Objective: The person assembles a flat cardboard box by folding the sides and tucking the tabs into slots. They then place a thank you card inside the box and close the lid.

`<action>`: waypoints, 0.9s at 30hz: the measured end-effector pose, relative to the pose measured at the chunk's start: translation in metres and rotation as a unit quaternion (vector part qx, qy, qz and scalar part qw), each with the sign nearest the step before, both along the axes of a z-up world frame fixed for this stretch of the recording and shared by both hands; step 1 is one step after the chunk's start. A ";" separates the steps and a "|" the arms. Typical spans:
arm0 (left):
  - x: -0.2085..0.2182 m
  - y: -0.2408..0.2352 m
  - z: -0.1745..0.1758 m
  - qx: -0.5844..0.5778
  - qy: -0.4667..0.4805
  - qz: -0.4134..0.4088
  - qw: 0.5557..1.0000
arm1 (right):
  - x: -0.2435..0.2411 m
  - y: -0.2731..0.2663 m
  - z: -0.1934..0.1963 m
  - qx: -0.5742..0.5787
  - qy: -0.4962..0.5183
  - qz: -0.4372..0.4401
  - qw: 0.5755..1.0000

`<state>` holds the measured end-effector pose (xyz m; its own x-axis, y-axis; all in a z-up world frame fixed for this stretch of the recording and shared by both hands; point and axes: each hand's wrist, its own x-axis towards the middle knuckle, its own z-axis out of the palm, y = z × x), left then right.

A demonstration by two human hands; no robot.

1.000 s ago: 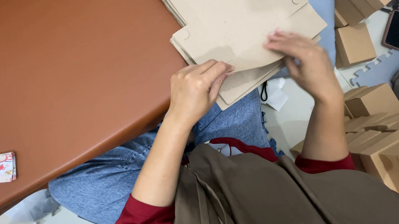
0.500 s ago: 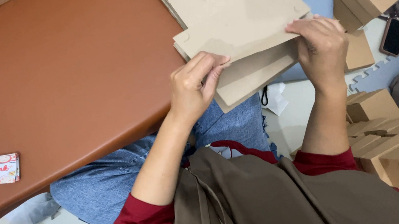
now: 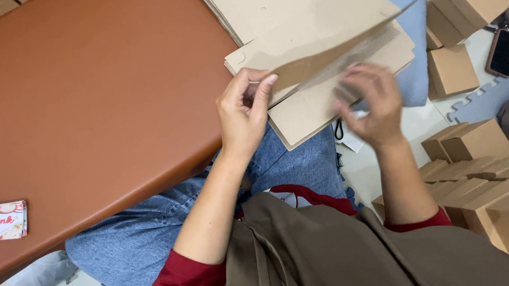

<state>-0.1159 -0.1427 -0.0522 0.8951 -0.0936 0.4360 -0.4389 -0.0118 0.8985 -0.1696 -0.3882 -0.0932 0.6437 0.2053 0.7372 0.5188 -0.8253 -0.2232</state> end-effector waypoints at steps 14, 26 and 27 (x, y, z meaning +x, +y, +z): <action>0.021 0.046 0.047 -0.234 0.008 0.115 0.965 | -0.019 0.013 -0.002 -0.103 0.059 0.033 0.992; -0.046 0.188 0.075 -0.026 -0.266 0.286 0.920 | -0.022 0.017 0.099 0.162 0.237 0.165 0.944; -0.058 0.195 0.069 -0.032 -0.233 0.242 0.941 | -0.019 0.023 0.107 0.188 0.141 0.144 0.961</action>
